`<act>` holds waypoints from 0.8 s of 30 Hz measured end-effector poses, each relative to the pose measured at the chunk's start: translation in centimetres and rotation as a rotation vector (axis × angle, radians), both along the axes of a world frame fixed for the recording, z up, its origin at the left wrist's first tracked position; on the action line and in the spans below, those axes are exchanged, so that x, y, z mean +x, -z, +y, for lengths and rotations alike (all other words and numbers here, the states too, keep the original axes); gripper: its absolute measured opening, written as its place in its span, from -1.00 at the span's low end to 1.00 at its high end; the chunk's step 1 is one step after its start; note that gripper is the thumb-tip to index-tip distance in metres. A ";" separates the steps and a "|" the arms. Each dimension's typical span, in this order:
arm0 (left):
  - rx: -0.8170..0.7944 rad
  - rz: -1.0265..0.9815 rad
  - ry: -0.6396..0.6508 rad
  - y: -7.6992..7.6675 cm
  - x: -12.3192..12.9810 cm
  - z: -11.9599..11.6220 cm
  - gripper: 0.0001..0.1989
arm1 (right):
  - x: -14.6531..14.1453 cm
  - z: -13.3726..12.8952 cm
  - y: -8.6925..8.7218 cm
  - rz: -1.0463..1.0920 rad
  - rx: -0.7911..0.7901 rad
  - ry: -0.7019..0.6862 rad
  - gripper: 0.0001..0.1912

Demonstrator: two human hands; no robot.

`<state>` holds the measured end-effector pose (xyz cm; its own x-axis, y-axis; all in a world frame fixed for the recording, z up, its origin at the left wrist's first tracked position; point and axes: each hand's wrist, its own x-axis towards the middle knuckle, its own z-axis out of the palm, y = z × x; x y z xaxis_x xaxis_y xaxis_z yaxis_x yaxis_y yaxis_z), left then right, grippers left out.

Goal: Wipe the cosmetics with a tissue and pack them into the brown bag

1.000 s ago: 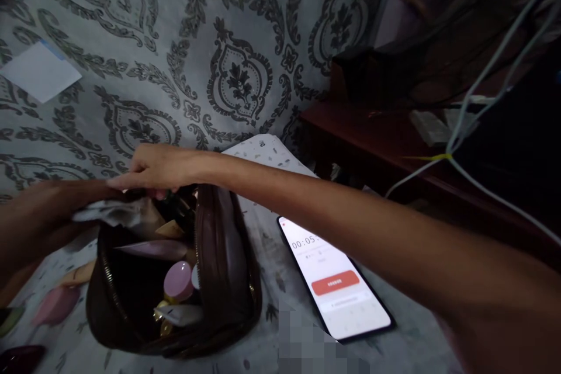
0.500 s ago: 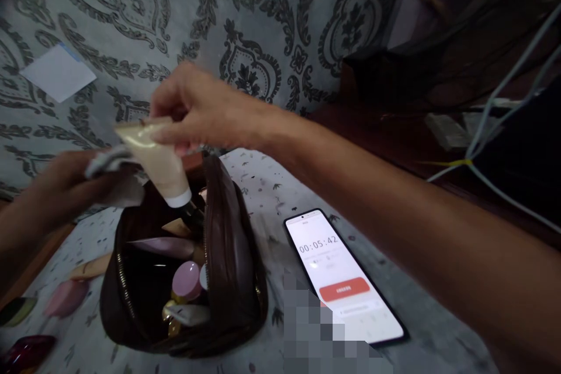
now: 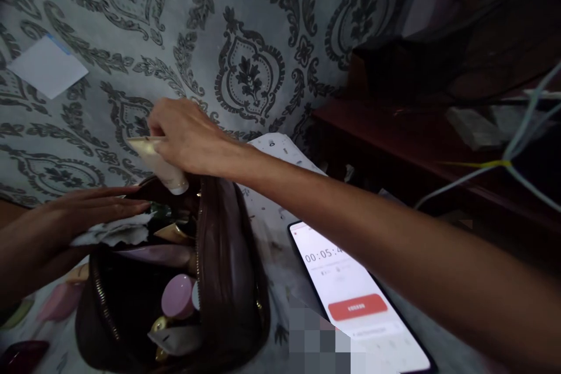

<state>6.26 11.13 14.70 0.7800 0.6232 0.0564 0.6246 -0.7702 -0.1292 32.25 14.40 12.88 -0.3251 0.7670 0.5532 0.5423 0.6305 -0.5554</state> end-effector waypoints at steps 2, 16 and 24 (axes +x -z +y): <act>0.009 0.039 0.018 0.1 -0.1 -0.2 -0.43 | -0.7 0.4 -0.2 -0.060 -0.004 -0.016 -0.91; 0.121 0.113 0.033 0.1 1.2 -1.1 -0.48 | -3.9 1.8 -0.9 -0.436 -0.237 -0.097 -0.83; 0.122 0.094 0.071 0.3 0.9 -1.0 -0.48 | -3.7 4.3 1.2 -0.487 -0.086 -0.280 -0.80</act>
<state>7.18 10.12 14.37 0.8272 0.5595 0.0528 0.5501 -0.7869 -0.2795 28.56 18.75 11.70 -0.7247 0.6504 0.2277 0.5674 0.7507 -0.3385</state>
